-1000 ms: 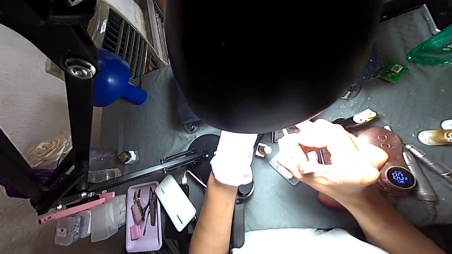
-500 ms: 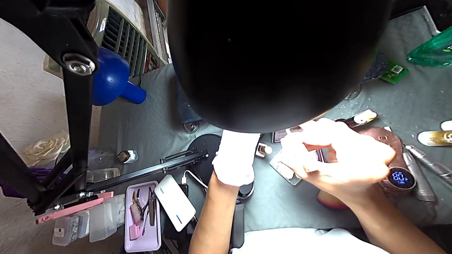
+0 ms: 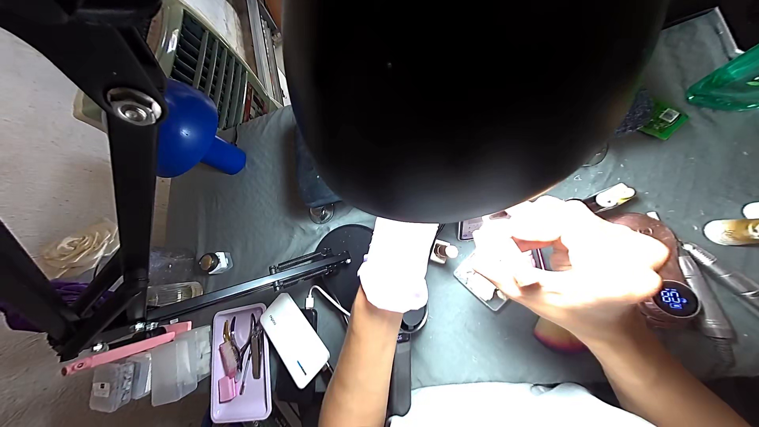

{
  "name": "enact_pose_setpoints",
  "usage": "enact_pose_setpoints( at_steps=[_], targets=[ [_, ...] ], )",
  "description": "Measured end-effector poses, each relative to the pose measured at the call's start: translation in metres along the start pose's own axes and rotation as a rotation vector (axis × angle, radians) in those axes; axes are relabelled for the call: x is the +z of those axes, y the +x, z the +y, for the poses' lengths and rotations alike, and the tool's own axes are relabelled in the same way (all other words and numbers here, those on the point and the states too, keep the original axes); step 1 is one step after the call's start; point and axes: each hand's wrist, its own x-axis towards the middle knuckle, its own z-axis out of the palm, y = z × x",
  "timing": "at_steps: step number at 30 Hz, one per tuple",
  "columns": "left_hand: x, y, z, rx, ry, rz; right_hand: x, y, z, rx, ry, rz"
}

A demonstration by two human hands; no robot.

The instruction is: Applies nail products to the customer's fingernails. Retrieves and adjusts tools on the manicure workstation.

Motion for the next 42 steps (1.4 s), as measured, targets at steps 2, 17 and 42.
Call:
enact_pose_setpoints(
  at_steps=[2,17,42],
  targets=[
    [-0.0031,-0.0005,-0.0024,0.001,-0.031,-0.005,-0.0008,0.0003,-0.0004,-0.003,-0.016,-0.007],
    [0.0002,0.0029,-0.0001,-0.005,0.125,-0.009,-0.0006,-0.0001,0.0009,0.034,0.024,-0.013],
    [0.004,0.0011,0.0003,0.019,0.111,0.008,-0.0023,0.0009,0.0015,0.023,-0.011,-0.022]
  ],
)
